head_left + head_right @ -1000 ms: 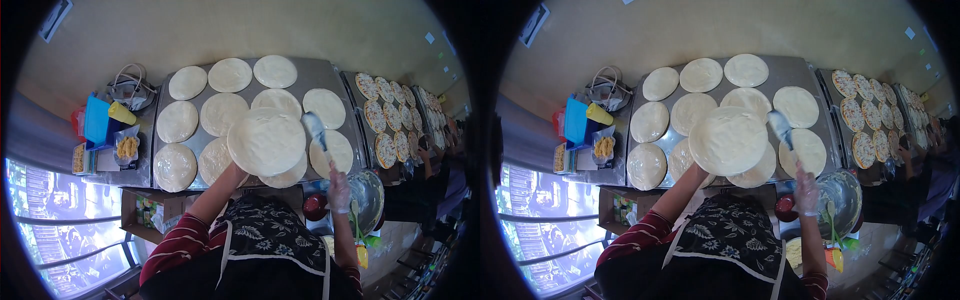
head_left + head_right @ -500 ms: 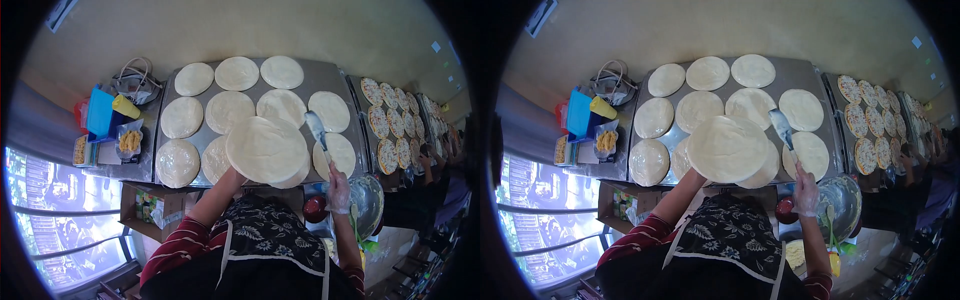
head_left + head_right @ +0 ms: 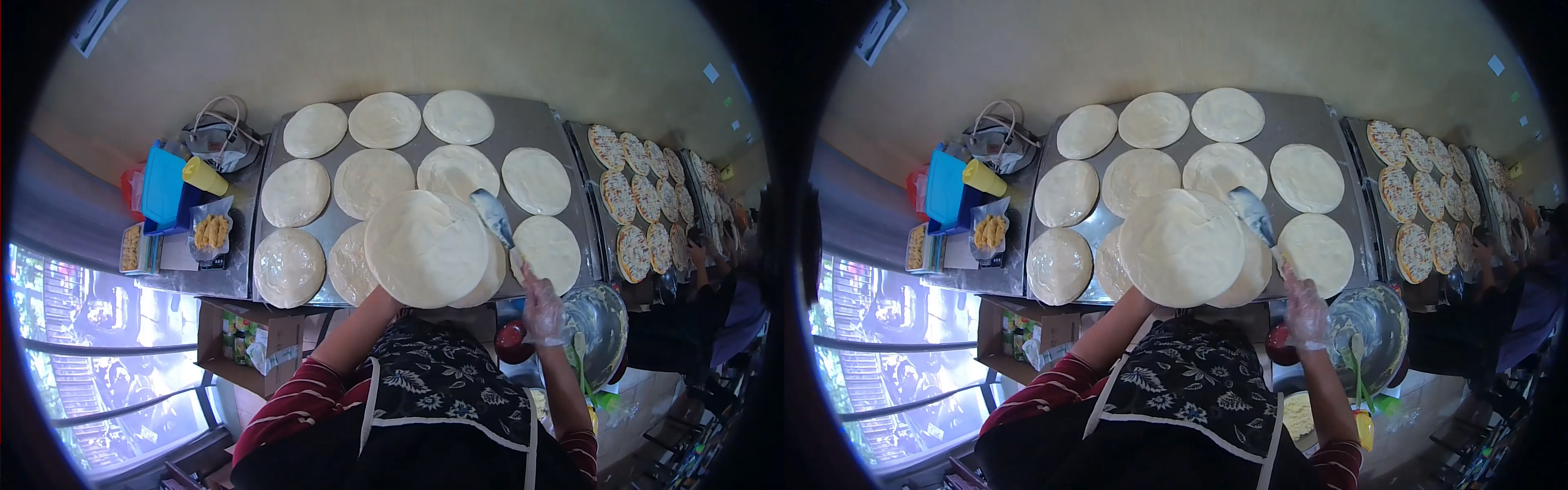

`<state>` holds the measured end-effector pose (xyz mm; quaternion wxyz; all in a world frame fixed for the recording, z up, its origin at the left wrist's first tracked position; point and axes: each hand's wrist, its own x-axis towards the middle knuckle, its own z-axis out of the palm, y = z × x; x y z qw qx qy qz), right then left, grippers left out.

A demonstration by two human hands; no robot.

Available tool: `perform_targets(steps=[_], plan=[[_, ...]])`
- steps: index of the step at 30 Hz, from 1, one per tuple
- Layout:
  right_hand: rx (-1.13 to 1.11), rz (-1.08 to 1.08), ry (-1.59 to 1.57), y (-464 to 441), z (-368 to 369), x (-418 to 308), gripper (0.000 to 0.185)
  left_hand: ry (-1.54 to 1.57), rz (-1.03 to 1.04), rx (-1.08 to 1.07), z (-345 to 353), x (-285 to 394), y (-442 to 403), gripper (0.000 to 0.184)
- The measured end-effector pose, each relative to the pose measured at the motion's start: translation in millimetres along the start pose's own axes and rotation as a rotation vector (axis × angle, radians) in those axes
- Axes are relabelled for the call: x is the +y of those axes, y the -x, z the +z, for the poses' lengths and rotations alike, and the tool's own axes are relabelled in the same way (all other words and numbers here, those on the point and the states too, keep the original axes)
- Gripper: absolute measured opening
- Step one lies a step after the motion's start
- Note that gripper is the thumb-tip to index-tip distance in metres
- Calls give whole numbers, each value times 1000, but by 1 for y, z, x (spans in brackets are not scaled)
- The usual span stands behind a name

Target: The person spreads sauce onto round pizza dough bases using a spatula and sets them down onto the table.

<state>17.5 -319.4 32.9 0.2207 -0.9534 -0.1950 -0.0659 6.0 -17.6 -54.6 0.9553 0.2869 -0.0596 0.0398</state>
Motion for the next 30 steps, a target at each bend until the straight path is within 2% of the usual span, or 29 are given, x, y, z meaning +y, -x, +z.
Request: perform_targets(steps=[1,3,4,5,7,9,11,13,15,16,17,19,20,22,26,28,30], plan=[[0,-2,-1,0,-6,-5,41,0,0,1,-1,2,0,56],[13,-42,111,5,-20,-22,54,3,11,12,-1,3,0,56],[36,-168,17,11,-22,-27,57,4,14,18,0,2,2,56],[33,-169,16,19,-23,-38,57,6,13,22,-2,5,3,56],[-190,-380,144,29,-24,-56,63,7,5,20,0,1,-2,56],[-214,-366,76,27,-12,-50,67,10,-3,21,0,4,2,56],[-24,-201,92,14,-3,-42,63,16,0,21,3,0,7,56],[-54,-137,98,1,-6,-31,57,22,-6,15,5,-1,6,56],[-80,36,146,-7,0,-15,52,29,-8,14,7,-2,6,56],[5,20,20,-11,2,-9,51,30,-6,16,7,-2,4,56],[2,13,21,-9,4,-8,51,32,0,20,6,1,3,56],[142,0,-93,-6,-9,-26,51,40,19,34,5,3,-1,56],[138,-5,-93,-4,-16,-38,51,42,23,37,4,4,1,56],[-71,-129,56,1,-29,-59,51,42,16,34,7,5,3,56],[-56,-147,36,1,-14,-45,50,49,11,31,9,2,-1,56],[-62,17,53,-6,-9,-31,47,52,12,36,10,1,-1,56],[-37,72,12,-20,-11,-19,44,52,5,31,13,0,1,56]])
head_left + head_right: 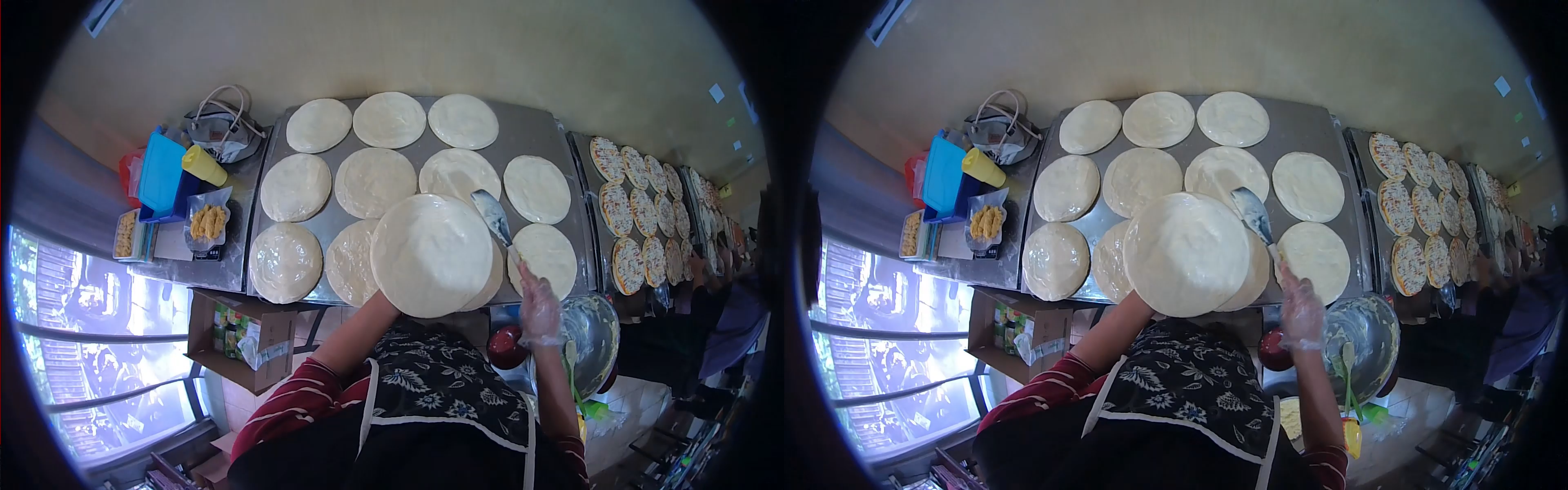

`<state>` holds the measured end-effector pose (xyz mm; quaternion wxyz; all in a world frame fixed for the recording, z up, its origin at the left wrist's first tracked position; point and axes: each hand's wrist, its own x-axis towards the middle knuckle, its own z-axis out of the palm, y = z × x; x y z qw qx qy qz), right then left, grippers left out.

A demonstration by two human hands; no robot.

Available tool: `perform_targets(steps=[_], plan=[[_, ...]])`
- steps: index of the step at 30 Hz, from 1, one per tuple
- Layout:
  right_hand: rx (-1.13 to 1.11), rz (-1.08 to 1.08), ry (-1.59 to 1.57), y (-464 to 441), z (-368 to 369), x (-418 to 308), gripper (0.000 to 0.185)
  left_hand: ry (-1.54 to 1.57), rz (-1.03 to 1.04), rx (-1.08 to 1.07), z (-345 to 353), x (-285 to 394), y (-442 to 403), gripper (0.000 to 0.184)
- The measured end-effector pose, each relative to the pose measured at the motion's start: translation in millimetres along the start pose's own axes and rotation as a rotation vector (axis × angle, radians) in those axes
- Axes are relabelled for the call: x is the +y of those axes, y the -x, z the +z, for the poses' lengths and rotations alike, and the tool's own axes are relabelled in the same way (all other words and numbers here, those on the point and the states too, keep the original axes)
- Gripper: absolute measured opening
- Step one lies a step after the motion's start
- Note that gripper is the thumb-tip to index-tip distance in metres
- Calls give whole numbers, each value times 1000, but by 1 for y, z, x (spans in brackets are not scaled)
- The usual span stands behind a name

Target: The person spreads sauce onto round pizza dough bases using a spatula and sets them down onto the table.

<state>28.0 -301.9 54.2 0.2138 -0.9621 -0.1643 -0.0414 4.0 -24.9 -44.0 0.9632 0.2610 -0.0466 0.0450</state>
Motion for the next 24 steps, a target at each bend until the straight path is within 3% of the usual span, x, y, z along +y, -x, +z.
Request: perform_targets(steps=[3,9,11,12,16,21,24], plan=[[51,66,-134,-6,-10,-13,39,2,1,5,0,2,-5,56],[-80,-83,-99,7,-15,-37,38,-2,-30,3,2,3,-5,56],[31,-119,-157,4,-11,-9,44,0,-22,6,0,11,-1,56],[-22,-64,-56,2,-19,-6,41,0,-23,8,1,8,-1,56],[82,-67,-185,4,-29,-19,42,4,-34,13,2,12,-3,57],[16,-164,58,25,-19,-20,43,1,-64,-9,8,12,-5,57],[45,-69,40,23,-15,4,41,4,-62,4,6,18,-4,57]])
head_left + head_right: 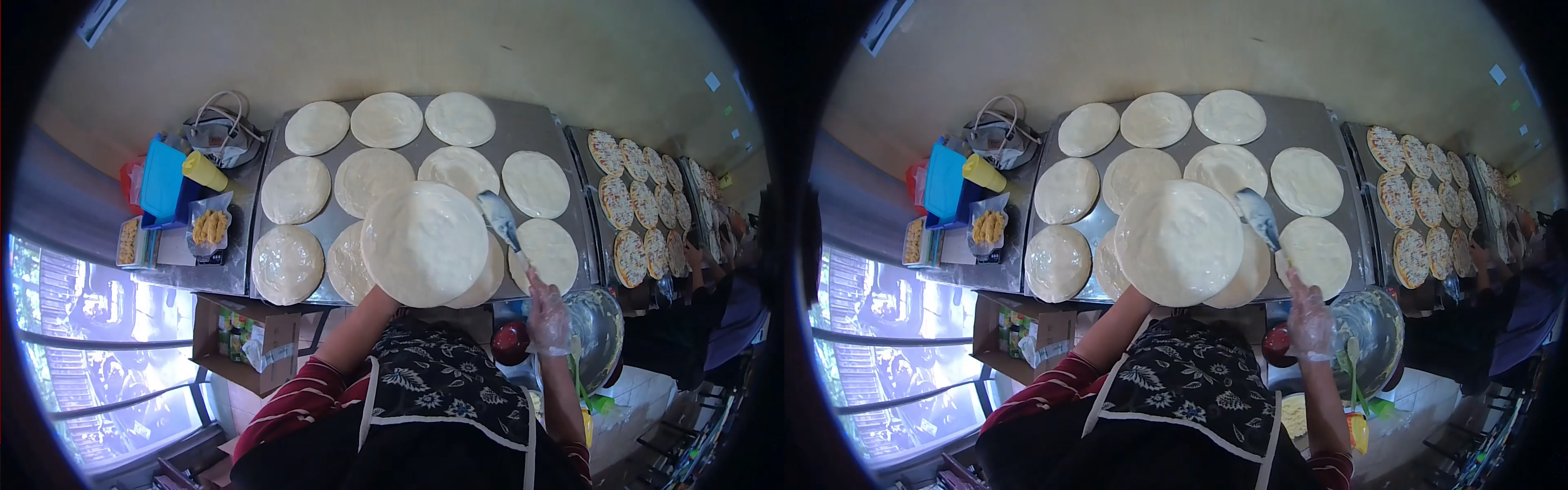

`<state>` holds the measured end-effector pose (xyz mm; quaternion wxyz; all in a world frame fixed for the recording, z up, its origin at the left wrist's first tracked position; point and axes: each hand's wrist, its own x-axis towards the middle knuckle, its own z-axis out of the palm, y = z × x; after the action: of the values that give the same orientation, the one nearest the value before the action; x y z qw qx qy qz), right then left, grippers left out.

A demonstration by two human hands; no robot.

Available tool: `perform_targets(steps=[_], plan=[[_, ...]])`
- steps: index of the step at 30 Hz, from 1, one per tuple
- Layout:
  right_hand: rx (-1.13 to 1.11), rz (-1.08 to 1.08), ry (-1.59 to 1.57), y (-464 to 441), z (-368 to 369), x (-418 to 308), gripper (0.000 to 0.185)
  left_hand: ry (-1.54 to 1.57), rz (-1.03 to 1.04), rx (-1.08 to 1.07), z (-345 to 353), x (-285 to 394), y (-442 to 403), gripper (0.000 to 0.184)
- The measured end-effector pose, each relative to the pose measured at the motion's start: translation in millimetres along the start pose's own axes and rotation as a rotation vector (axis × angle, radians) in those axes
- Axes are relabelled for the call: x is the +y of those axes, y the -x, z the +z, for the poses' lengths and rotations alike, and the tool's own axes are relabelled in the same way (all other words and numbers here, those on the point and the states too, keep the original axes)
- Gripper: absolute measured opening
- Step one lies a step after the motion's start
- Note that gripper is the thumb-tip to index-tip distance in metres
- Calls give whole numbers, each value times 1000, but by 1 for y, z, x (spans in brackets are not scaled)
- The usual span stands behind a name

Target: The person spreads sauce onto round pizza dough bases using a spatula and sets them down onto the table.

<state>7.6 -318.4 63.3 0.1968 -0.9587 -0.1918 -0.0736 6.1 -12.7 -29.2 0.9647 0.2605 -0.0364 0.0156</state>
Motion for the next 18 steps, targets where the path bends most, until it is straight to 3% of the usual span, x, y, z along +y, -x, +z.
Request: perform_targets(steps=[3,6,11,14,18], plan=[[-3,109,-57,4,-11,-13,39,-2,-13,-5,0,5,2,57],[-31,-39,-47,23,-7,-32,42,-6,-22,3,2,5,5,57],[-17,-10,48,12,15,-8,41,1,-57,3,5,1,9,57],[168,62,-169,1,14,1,41,0,-71,-3,9,-1,5,57],[131,43,-212,22,-2,-17,44,5,-83,4,12,-3,11,57]])
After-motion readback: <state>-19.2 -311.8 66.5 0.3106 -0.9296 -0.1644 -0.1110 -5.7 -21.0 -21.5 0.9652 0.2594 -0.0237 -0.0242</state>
